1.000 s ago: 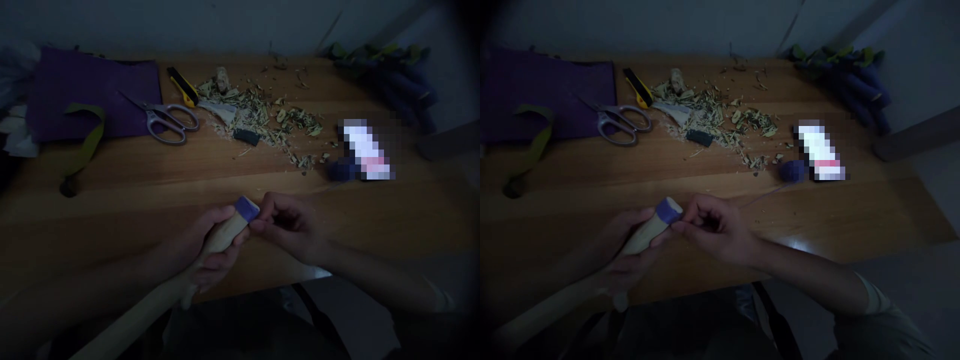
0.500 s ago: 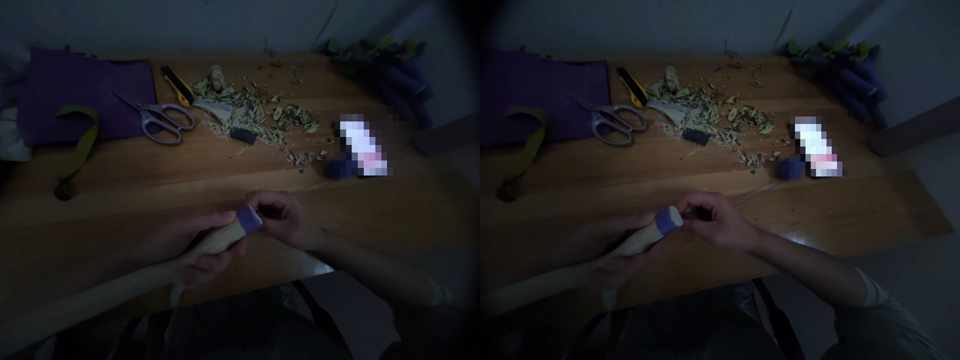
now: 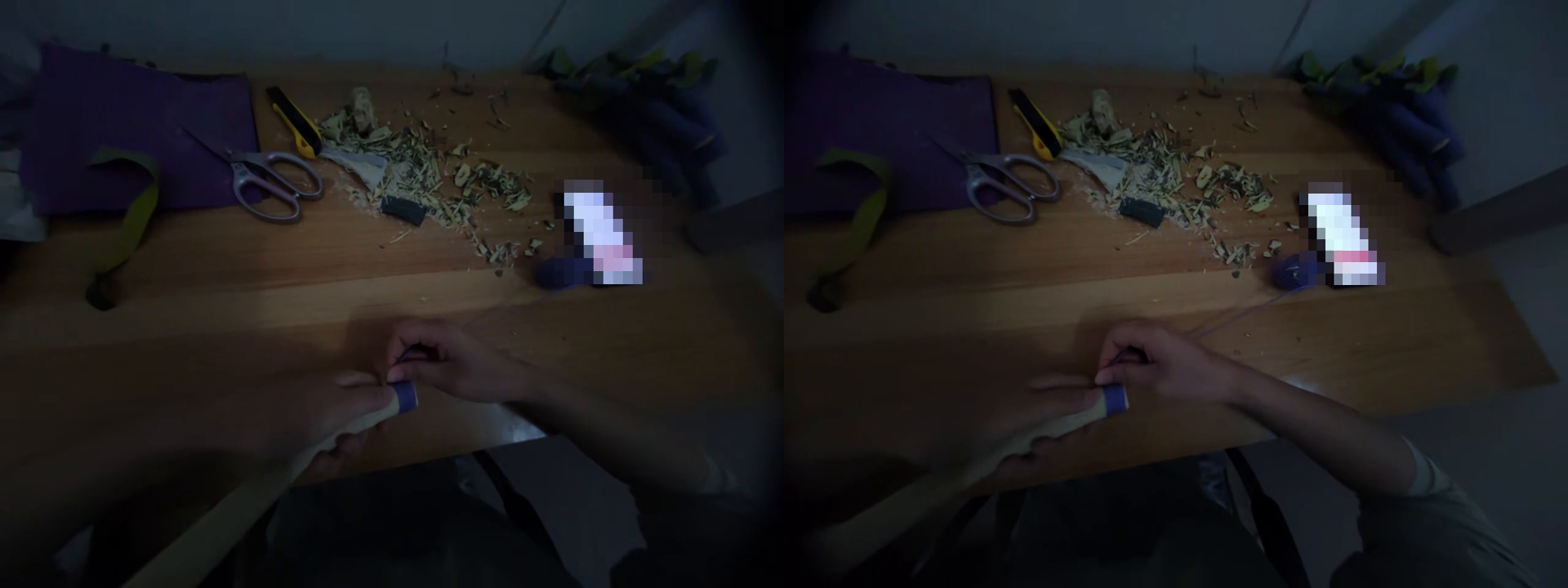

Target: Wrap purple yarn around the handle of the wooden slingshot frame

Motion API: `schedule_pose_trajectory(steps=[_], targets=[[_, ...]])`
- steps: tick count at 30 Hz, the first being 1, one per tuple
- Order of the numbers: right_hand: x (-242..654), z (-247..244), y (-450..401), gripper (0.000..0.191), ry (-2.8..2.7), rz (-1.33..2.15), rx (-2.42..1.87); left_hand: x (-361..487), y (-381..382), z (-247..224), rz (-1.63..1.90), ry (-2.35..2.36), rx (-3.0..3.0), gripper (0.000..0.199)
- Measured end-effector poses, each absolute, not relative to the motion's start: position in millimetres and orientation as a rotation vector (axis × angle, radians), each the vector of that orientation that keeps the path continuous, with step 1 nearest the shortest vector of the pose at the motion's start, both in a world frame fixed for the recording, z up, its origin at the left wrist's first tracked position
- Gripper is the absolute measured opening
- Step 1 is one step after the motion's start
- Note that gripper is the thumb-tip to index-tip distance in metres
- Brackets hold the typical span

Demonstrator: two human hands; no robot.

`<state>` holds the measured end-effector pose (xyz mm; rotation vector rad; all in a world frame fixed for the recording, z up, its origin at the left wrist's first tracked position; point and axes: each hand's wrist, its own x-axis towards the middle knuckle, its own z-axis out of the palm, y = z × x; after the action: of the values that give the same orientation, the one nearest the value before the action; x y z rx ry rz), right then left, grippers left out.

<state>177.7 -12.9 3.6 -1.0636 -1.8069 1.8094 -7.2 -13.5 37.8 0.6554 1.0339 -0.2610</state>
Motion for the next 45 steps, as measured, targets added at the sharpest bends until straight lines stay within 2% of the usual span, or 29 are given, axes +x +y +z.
schedule_pose_trajectory(steps=[5,10,15,21,27,34,45], targets=[[177,3,-17,0.020,-1.729,1.739,-1.191,-9,-12,31,-0.237,1.097,0.849,0.035],[180,1,-22,0.012,-1.998,1.278,-1.251,-11,-16,17,-0.046,1.163,1.126,0.044],[180,3,-23,0.007,-2.132,0.908,-1.161,-9,-15,18,0.066,1.151,1.069,0.039],[179,3,-26,0.009,-2.155,0.748,-1.129,-5,-14,23,0.120,1.133,0.904,0.035],[178,-2,-28,0.012,-2.041,0.819,-1.169,-1,-8,28,0.106,1.043,0.682,0.028],[176,0,-29,0.011,-1.918,1.014,-1.174,-3,0,29,0.068,0.844,0.425,0.032],[173,-1,-29,0.017,-1.674,1.282,-1.196,-6,-4,4,0.130,0.513,0.267,0.038]])
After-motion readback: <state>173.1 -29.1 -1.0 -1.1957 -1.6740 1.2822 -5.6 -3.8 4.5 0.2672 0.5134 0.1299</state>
